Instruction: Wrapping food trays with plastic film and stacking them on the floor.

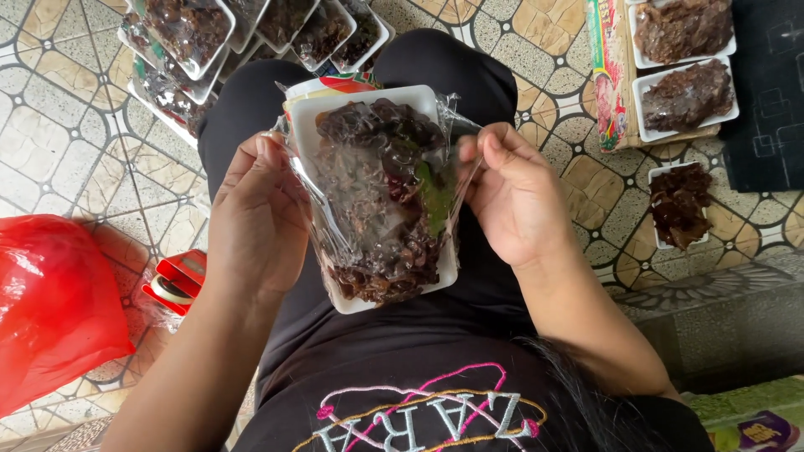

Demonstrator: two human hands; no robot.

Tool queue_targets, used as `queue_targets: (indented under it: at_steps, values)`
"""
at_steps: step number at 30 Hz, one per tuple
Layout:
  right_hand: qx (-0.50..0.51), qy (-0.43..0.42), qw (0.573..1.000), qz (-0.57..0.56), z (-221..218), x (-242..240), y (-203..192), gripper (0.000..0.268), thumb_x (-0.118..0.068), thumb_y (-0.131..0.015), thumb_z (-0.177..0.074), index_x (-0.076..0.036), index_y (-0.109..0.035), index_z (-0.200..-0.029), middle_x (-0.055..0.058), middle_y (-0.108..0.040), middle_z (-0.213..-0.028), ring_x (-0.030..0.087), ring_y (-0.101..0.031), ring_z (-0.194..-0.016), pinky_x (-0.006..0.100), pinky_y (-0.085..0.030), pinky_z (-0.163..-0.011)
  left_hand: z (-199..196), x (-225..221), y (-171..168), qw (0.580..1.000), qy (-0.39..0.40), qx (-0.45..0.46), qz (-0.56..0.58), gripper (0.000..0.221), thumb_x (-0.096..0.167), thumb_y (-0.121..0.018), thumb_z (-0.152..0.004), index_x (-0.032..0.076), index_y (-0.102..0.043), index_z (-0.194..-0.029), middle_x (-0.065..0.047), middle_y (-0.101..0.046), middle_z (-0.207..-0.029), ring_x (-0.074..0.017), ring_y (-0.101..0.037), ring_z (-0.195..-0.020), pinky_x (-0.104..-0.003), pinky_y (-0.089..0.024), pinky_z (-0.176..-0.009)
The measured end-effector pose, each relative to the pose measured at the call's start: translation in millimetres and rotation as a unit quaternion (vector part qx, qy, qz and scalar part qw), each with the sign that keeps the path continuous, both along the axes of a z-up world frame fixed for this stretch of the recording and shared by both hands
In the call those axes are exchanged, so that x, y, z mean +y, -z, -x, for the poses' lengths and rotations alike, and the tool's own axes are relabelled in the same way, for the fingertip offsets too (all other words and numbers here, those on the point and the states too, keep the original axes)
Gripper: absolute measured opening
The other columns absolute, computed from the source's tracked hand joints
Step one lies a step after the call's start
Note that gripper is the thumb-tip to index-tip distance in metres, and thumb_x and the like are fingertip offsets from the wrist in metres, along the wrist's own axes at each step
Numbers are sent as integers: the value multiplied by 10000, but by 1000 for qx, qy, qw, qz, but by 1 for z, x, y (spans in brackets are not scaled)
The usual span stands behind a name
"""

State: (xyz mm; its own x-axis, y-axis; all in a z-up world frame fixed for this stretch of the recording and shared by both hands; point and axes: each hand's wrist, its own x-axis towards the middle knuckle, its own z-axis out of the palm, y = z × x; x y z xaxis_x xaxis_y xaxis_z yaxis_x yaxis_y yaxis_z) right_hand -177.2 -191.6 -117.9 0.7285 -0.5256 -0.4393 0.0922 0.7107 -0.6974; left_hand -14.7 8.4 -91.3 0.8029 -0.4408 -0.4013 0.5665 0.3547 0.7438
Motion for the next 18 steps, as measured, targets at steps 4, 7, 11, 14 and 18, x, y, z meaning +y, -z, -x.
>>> queue_targets:
  at_steps: [4,7,11,14,18]
  values:
    - [33,-68,995,-69,-2,-13,8,119,-290,-620,-963,-174,-602,-945,10,-636,-784,185,-610,-749,321,-478,-742,-5,3,5,1000,20,-1,-9,137,190,-584,-1060,60,-623,-1038,-42,-597,-671,-154,-684,-631,-264,-585,-609]
    - [70,-117,989,-51,-9,-20,-1,114,-273,-616,-948,-169,-649,-982,26,-612,-700,200,-574,-691,341,-468,-722,-10,3,-8,998,52,1,-40,145,177,-565,-1067,53,-635,-1042,-40,-627,-701,-158,-704,-627,-296,-611,-617]
    - [117,-133,984,-17,-21,-24,-18,298,-437,-653,-931,-149,-717,-969,32,-563,-606,191,-531,-607,318,-464,-677,-15,3,-36,987,121,81,-65,148,156,-588,-1058,14,-627,-1038,3,-563,-692,-70,-581,-590,-221,-535,-586]
    - [107,-107,988,29,-28,-25,-6,255,-405,-710,-938,-150,-730,-941,42,-521,-532,172,-499,-505,276,-463,-595,-19,6,-45,979,138,134,-61,176,166,-639,-1032,-9,-653,-1040,10,-564,-695,-55,-577,-600,-205,-525,-586]
    - [89,-58,989,108,-34,-17,-7,119,-265,-720,-967,-148,-716,-947,35,-626,-654,96,-502,-478,210,-438,-532,-21,9,-43,976,144,154,-58,260,218,-699,-994,-25,-665,-1082,-1,-548,-669,-74,-583,-590,-231,-543,-585]
